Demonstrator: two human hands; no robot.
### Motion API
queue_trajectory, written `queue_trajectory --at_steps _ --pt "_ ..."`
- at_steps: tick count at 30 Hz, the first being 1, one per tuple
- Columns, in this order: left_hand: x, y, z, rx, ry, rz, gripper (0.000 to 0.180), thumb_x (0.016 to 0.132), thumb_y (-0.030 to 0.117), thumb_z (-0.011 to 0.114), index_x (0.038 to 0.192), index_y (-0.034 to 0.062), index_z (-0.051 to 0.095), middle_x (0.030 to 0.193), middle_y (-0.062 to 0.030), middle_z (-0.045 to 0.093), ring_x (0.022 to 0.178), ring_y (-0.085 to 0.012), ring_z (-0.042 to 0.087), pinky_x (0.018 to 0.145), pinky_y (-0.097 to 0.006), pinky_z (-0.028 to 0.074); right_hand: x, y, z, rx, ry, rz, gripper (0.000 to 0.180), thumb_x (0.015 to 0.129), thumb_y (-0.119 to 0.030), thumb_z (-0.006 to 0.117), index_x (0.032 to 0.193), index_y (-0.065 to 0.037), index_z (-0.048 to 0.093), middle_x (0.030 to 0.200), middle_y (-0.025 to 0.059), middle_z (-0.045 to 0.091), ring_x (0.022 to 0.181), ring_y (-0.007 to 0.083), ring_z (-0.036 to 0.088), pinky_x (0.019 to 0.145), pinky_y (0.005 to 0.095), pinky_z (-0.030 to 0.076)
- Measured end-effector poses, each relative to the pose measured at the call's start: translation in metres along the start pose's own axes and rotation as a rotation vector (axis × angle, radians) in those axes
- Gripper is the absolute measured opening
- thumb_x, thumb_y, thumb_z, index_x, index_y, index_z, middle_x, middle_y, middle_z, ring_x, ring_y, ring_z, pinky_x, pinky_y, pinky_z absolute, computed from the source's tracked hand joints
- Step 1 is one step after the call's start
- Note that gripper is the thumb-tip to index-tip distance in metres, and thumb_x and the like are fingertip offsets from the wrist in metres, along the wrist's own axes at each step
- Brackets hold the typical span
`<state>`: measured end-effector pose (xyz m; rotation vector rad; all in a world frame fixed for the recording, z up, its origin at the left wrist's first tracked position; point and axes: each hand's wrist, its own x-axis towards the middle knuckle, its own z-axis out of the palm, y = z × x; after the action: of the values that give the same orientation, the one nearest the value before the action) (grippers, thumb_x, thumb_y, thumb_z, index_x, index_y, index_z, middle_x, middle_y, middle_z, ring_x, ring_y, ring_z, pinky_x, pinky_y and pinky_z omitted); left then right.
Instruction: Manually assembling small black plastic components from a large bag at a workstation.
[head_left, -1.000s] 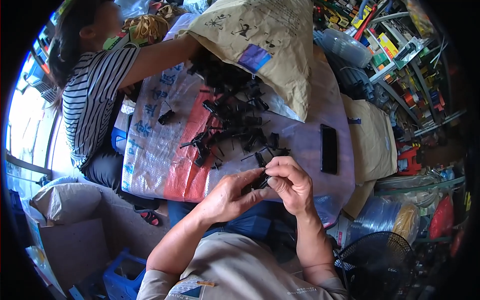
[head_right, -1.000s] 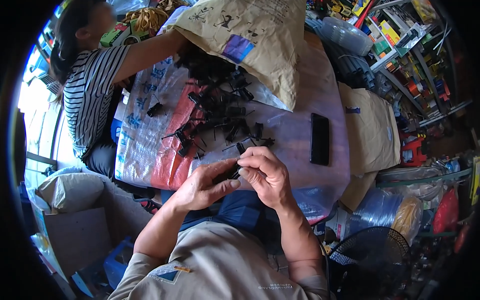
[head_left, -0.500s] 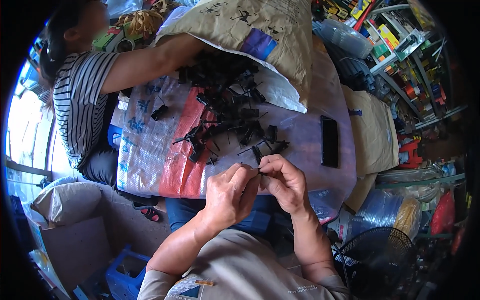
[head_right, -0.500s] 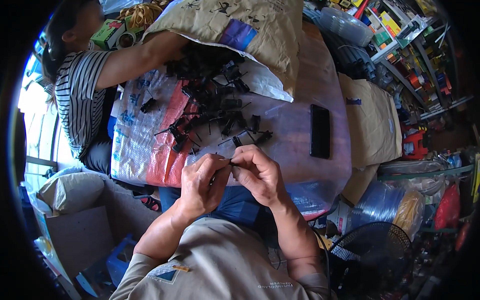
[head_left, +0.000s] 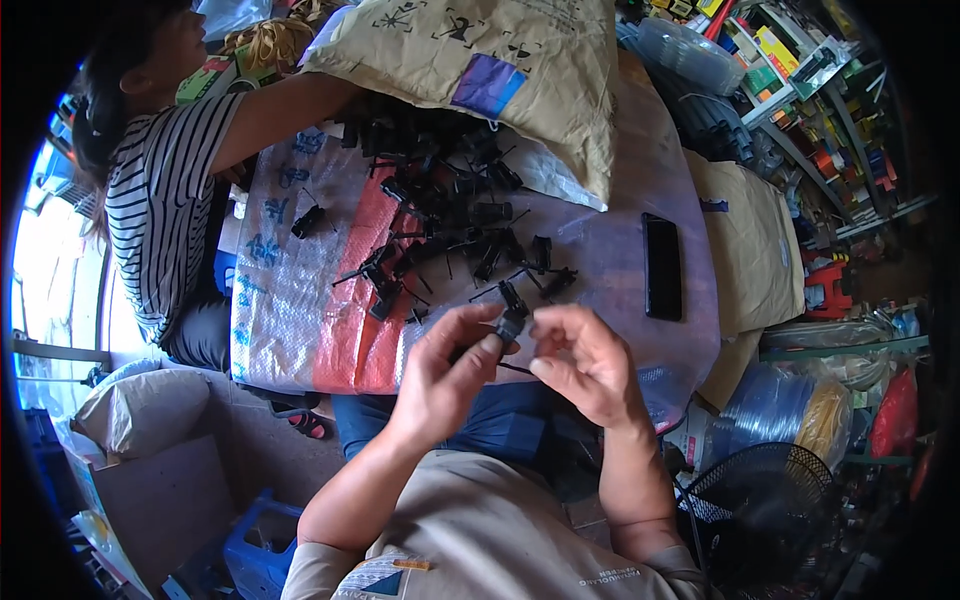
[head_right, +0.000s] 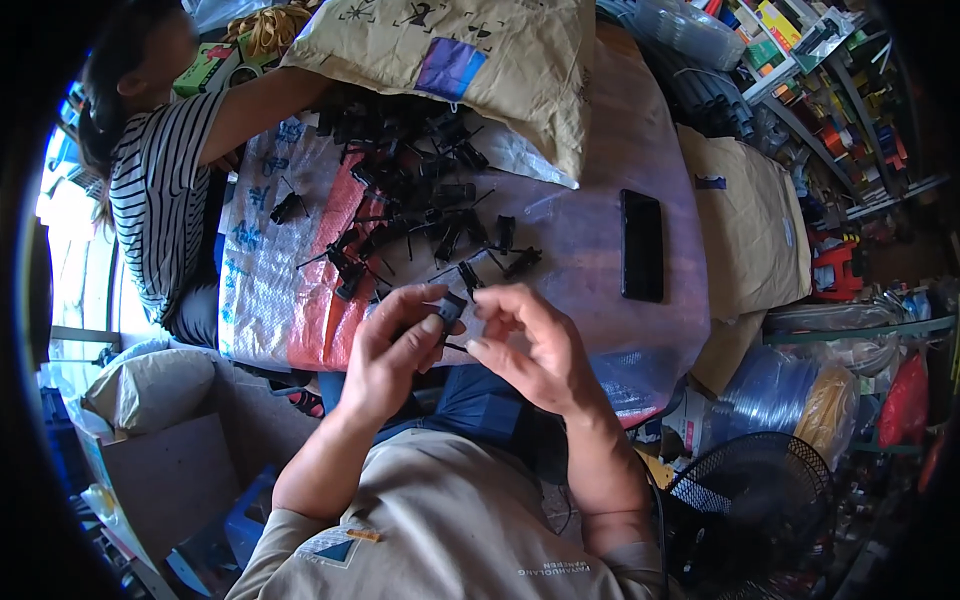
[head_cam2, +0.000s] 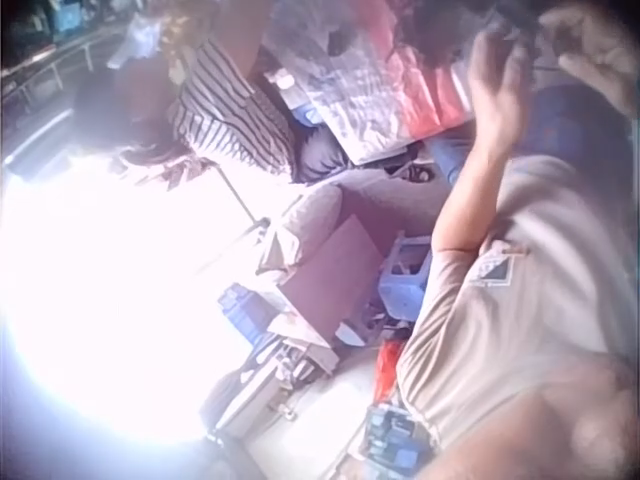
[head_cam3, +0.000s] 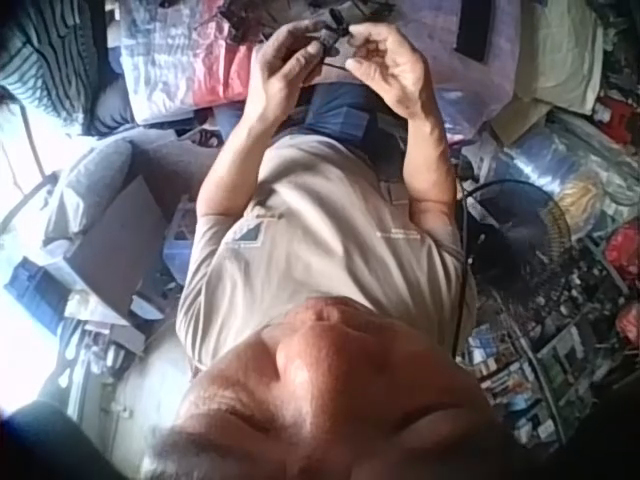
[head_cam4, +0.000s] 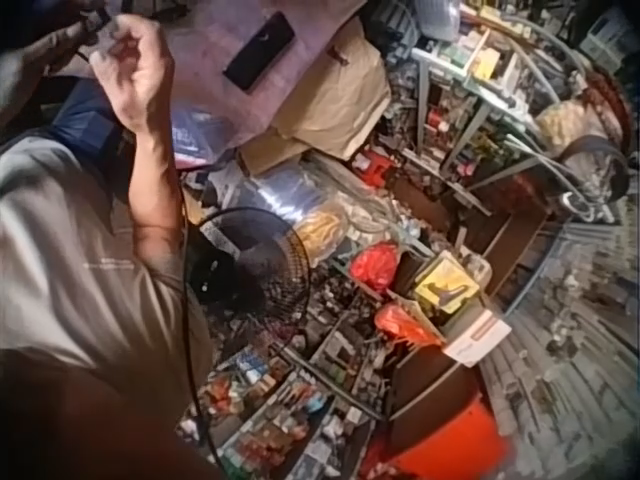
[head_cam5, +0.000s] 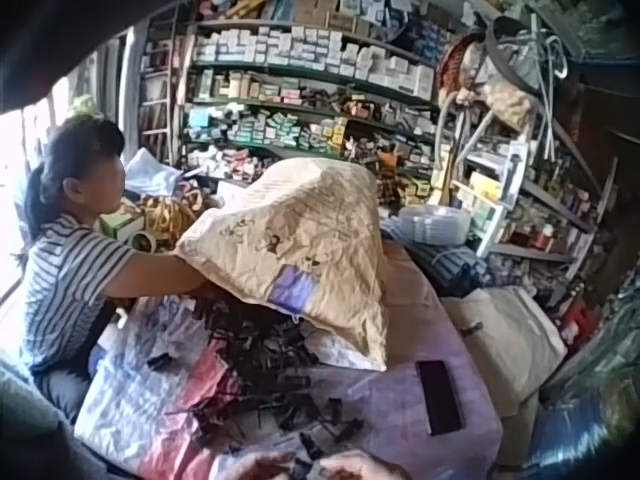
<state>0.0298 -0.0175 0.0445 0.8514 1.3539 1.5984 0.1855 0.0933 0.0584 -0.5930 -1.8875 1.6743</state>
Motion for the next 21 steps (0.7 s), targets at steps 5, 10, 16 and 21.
queue_trajectory --at_steps 5,10,16,21 --pt "0.000 -0.004 -0.005 -0.520 -0.038 -0.332 0.035 0.096 0.012 0.051 0.129 0.0011 0.048 0.096 -0.0103 0.064 0.060 -0.0080 0.047 0.053 -0.020 0.035 -0.011 -0.001 -0.010 -0.249 -0.223 -0.206 0.014 0.084 -0.005 0.070 0.096 0.000 0.065 0.084 0.0067 0.064 0.077 0.0114 0.061 0.067 0.0255 0.049" --pt "-0.008 0.001 -0.003 -0.246 -0.290 -0.305 0.040 0.096 0.015 0.056 0.132 0.0005 0.048 0.093 -0.0033 0.059 0.070 -0.0079 0.051 0.060 -0.022 0.041 -0.015 0.004 -0.002 -0.168 -0.001 0.062 0.013 0.087 -0.011 0.069 0.092 0.000 0.063 0.075 0.0054 0.063 0.065 0.0099 0.059 0.059 0.0248 0.047" --pt "-0.012 -0.010 0.001 0.246 -0.326 0.030 0.034 0.087 0.005 0.060 0.118 -0.0036 0.051 0.080 -0.0170 0.064 0.071 -0.0224 0.066 0.068 -0.033 0.051 -0.017 0.000 -0.008 -0.358 -0.130 0.013 0.011 0.085 -0.008 0.069 0.090 -0.001 0.063 0.074 0.0098 0.063 0.065 0.0189 0.060 0.060 0.0297 0.047" --pt "-0.009 -0.015 0.004 0.352 -0.282 0.134 0.031 0.082 0.007 0.064 0.110 -0.0030 0.053 0.075 -0.0162 0.063 0.067 -0.0290 0.066 0.063 -0.034 0.052 -0.013 0.005 -0.009 -0.270 -0.201 0.059 0.010 0.080 -0.004 0.066 0.088 0.000 0.061 0.073 0.0097 0.063 0.064 0.0178 0.060 0.060 0.0301 0.047"
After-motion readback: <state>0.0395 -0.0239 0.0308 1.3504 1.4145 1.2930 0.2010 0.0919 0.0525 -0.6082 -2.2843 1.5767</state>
